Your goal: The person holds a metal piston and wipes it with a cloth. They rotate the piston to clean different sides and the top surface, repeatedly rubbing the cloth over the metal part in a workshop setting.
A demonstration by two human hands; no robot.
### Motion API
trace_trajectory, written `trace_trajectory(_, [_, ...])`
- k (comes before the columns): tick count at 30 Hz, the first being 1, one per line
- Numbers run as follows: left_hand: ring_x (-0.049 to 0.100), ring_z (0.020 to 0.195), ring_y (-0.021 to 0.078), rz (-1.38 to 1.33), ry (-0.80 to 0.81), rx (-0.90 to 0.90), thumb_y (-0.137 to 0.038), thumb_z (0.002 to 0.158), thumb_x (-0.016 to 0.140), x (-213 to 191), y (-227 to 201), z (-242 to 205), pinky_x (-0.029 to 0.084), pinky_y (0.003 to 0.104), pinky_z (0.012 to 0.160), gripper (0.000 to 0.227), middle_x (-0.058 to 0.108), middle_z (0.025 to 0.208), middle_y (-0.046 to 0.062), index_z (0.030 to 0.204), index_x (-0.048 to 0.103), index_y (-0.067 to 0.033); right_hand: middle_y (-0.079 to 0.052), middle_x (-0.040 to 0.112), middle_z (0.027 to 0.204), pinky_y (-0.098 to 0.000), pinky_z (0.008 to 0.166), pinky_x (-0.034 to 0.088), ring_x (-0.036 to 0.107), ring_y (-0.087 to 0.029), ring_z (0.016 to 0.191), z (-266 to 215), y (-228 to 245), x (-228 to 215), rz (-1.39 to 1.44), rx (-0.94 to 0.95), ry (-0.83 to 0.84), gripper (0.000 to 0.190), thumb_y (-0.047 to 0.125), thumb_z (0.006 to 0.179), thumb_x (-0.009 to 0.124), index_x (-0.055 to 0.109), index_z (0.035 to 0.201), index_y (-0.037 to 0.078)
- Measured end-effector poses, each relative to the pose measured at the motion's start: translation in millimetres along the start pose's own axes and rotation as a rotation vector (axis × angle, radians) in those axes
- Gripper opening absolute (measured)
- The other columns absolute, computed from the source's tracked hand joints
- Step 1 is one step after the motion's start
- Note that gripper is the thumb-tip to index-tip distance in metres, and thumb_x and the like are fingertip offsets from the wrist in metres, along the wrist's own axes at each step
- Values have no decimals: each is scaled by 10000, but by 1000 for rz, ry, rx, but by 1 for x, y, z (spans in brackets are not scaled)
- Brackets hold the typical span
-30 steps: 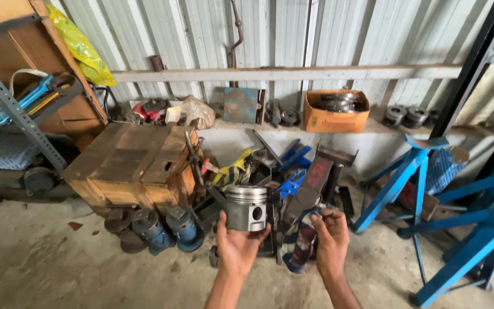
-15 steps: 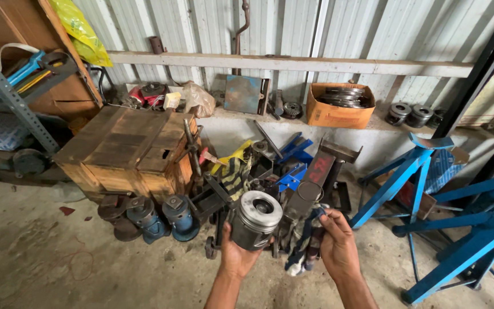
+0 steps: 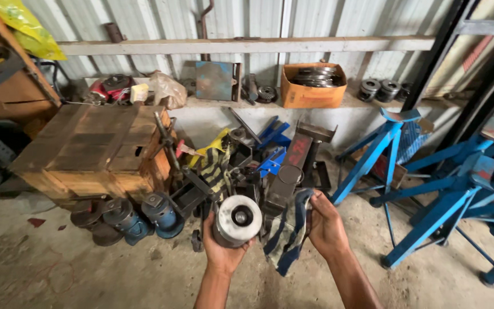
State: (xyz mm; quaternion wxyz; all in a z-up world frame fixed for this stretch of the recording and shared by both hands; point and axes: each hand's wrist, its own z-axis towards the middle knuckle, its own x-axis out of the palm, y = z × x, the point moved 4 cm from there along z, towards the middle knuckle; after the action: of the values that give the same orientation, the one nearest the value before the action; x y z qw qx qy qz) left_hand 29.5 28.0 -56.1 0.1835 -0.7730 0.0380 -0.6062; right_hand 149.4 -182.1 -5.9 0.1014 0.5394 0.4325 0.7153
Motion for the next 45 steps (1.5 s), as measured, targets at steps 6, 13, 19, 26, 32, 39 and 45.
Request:
trace_trajectory(6, [710, 985, 339, -11, 482, -88, -584, 1036, 467, 13, 31, -6, 587, 475, 674, 701, 725, 1186, 204, 1361, 630, 16, -61, 726, 1056, -362, 888, 563, 704, -206, 969, -1, 5, -2, 251, 25, -113, 240, 237, 1042, 481, 618, 1142, 67])
trace_trajectory(13, [706, 1111, 271, 92, 176, -152, -506, 895, 502, 14, 51, -5, 551, 415, 999, 655, 741, 1202, 145, 1282, 657, -1, -116, 728, 1099, -397, 925, 551, 699, -256, 1003, -6, 23, -10, 437, -60, 33, 287, 211, 1017, 465, 657, 1136, 35])
trace_trajectory(19, [694, 1073, 281, 93, 106, -68, -518, 900, 504, 0, 37, 2, 528, 466, 953, 621, 740, 1160, 140, 1251, 691, -42, -106, 724, 1051, -415, 847, 563, 696, -256, 951, 7, 29, -40, 116, 60, 40, 375, 408, 1059, 519, 685, 1106, 75])
trace_trajectory(26, [669, 1128, 312, 82, 151, -114, -496, 861, 536, 8, 30, 3, 508, 463, 995, 660, 707, 1207, 178, 1260, 620, 22, -175, 586, 1435, -410, 984, 496, 571, -308, 1238, -14, 36, 7, -1151, -319, 471, 546, 174, 861, 796, 622, 1362, 43])
trace_trajectory(32, [663, 1099, 334, 195, 404, -109, -461, 907, 582, 24, 33, -2, 507, 451, 968, 665, 688, 1188, 229, 1297, 553, 77, -88, 749, 1216, -364, 956, 555, 714, -213, 1117, -19, 35, 24, -1258, 73, 449, 423, 168, 858, 786, 696, 1263, 82])
trace_trajectory(39, [670, 1121, 283, 167, 186, -53, -432, 879, 559, 11, 38, 11, 510, 435, 996, 598, 698, 1203, 150, 1282, 596, 9, -85, 741, 977, -360, 749, 570, 693, -189, 852, -5, 38, -11, -1234, -249, 94, 220, 100, 826, 785, 734, 1027, 25])
trace_trajectory(45, [689, 1056, 267, 268, 87, 42, -414, 917, 517, 15, 31, 14, 543, 440, 920, 523, 709, 1165, 132, 1264, 639, -42, -27, 742, 946, -312, 659, 570, 686, -152, 745, -32, 9, 26, -1129, -246, 125, 170, 89, 835, 776, 754, 1003, 71])
